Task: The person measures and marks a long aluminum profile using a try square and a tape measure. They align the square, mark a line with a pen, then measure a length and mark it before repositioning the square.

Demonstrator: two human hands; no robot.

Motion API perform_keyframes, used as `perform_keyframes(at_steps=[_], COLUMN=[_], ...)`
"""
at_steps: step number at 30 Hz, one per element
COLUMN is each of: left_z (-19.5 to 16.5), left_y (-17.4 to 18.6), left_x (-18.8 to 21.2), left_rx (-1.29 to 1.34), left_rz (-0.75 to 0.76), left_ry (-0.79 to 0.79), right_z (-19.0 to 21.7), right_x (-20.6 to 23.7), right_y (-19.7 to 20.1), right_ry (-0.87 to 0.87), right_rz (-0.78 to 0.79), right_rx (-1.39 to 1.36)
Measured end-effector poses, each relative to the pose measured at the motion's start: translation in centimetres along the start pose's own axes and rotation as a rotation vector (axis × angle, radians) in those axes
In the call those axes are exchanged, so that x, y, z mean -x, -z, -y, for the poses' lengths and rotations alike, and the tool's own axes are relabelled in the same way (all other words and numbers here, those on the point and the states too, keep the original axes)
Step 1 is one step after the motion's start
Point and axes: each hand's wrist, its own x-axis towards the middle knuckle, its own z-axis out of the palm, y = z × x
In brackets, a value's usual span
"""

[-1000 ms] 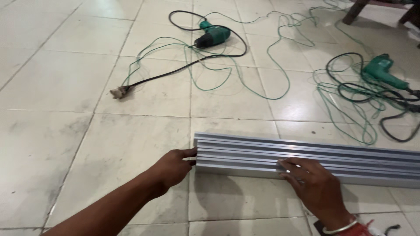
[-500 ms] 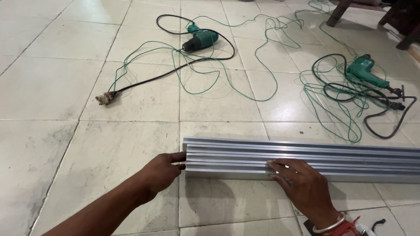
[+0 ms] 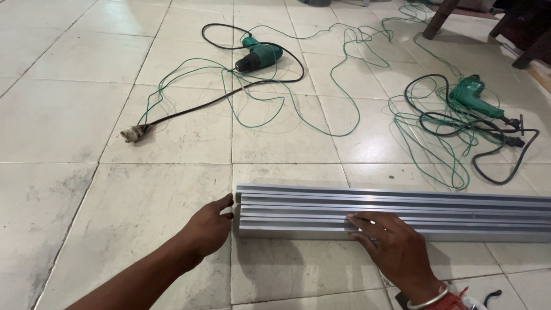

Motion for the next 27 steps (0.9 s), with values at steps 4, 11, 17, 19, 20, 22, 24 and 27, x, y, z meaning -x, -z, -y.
perform_keyframes(at_steps=[4, 11, 17, 19, 20, 22, 24, 27], left_z=[0.1, -0.4, -0.9, -0.9, -0.9, -0.8, -0.8, -0.7], left_y=[-0.1, -0.2, -0.4, -0.5, -0.5, -0.5, -0.5, -0.5], left_x=[-0.2, 0.1, 0.3, 0.3, 0.2, 0.2, 0.1, 0.0], left_rx=[0.064, 0.068, 0.078, 0.063, 0.072, 0.087, 0.092, 0.075], left_rz=[0.017, 0.021, 0.037, 0.040, 0.042, 0.046, 0.053, 0.040], left_ry=[-0.024, 0.016, 0.054, 0.024, 0.032, 0.049, 0.029, 0.015], right_z=[0.0, -0.1, -0.3, -0.4, -0.4, -0.4, -0.4, -0.3], right_x=[0.1, 0.1, 0.0, 0.1, 0.1, 0.0, 0.0, 0.0], right_y=[0.0, -0.1, -0.3, -0.3, -0.2, -0.3, -0.2, -0.3], right_ry=[-0.011, -0.020, -0.018, 0.001, 0.011, 0.016, 0.013, 0.006], right_rz=[0.008, 0.011, 0.031, 0.011, 0.001, 0.005, 0.011, 0.013], right_rx=[0.009, 0.001, 0.028, 0.027, 0.027, 0.030, 0.036, 0.043])
